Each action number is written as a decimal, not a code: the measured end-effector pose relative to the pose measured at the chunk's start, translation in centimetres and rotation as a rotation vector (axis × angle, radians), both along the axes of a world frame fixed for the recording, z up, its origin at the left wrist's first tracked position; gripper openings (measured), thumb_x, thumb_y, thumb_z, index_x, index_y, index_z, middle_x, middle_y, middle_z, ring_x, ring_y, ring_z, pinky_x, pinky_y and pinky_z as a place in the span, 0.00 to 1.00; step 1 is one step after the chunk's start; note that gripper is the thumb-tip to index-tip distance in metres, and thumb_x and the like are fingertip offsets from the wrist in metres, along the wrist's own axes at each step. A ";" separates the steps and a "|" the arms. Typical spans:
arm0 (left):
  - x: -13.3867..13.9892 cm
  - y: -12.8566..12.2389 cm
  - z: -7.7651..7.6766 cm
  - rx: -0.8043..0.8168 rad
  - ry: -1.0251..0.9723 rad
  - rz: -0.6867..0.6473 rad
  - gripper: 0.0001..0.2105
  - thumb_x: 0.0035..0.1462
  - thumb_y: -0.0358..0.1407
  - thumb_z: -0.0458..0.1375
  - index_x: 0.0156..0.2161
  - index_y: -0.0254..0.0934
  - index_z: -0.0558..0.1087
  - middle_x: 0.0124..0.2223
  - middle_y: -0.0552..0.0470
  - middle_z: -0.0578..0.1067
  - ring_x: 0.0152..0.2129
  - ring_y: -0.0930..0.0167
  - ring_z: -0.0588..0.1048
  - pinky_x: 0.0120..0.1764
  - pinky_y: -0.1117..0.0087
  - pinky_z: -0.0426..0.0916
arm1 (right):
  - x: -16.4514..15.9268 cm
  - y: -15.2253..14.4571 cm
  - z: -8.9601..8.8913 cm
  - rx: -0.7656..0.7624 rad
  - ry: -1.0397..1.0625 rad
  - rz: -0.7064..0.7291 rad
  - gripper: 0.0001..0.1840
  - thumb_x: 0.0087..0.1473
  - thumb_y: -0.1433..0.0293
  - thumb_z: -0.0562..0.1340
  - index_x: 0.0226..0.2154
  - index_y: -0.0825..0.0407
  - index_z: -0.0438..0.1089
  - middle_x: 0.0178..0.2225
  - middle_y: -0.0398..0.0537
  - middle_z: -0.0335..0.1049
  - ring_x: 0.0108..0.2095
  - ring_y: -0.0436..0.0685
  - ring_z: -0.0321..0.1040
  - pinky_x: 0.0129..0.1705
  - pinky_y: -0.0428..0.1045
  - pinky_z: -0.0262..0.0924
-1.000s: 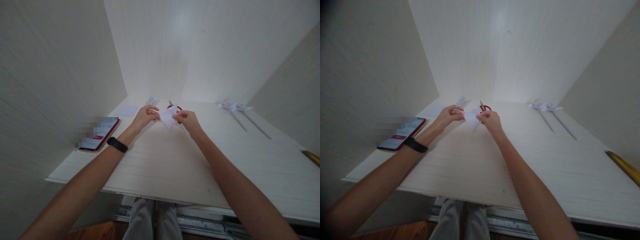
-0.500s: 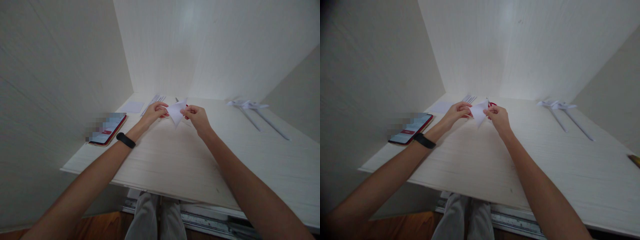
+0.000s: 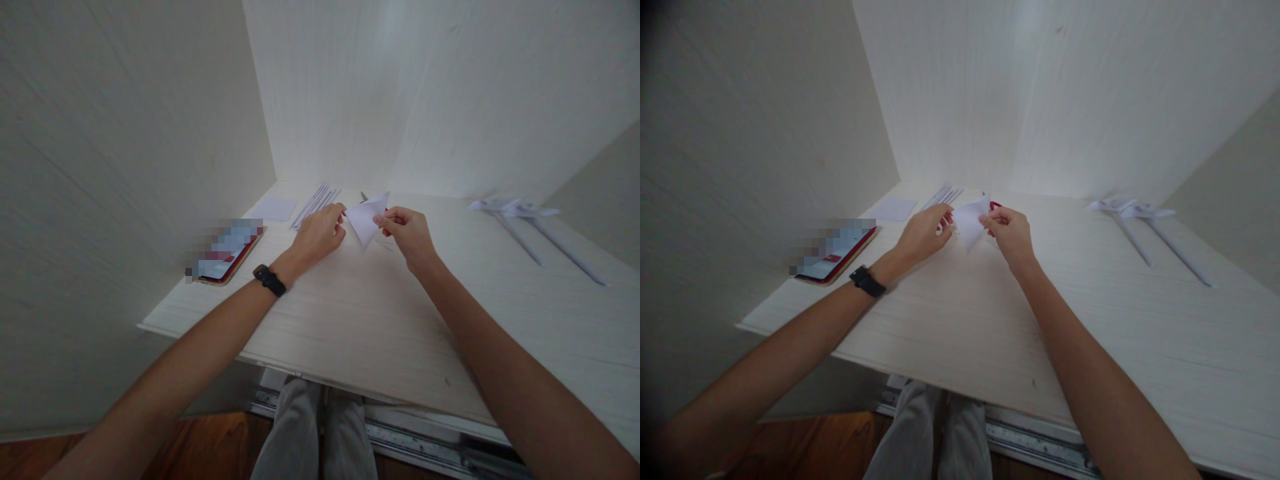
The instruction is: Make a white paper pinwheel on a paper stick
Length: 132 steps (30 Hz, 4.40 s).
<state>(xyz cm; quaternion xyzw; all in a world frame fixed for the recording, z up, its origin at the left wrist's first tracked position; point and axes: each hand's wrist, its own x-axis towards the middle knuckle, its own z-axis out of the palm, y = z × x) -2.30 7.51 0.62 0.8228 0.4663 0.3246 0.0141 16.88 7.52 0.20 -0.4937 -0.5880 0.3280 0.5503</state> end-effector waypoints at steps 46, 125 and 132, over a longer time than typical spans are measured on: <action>1.0 0.4 1.0 -0.372 -0.619 -0.335 0.11 0.44 0.41 0.64 0.31 0.35 0.74 0.30 0.54 0.75 0.28 0.74 0.71 0.32 0.73 0.64 | -1.7 -1.3 0.4 0.138 -0.196 0.162 0.24 0.42 0.48 0.67 0.20 0.51 0.65 0.19 0.42 0.64 0.22 0.49 0.60 0.26 0.46 0.53; 0.5 0.7 0.9 -0.611 -0.636 -0.317 0.05 0.56 0.32 0.61 0.34 0.31 0.72 0.32 0.55 0.74 0.27 0.75 0.73 0.33 0.70 0.71 | -0.4 -0.2 -0.3 0.158 -0.056 0.103 0.12 0.60 0.65 0.61 0.30 0.57 0.68 0.25 0.39 0.65 0.24 0.45 0.63 0.28 0.44 0.63; 0.4 0.8 0.7 -0.627 -0.615 -0.310 0.06 0.57 0.33 0.60 0.36 0.31 0.72 0.33 0.54 0.74 0.28 0.75 0.73 0.33 0.70 0.72 | -0.6 -0.4 -0.1 0.155 -0.037 0.080 0.12 0.60 0.65 0.60 0.32 0.57 0.68 0.26 0.40 0.66 0.24 0.46 0.64 0.28 0.44 0.63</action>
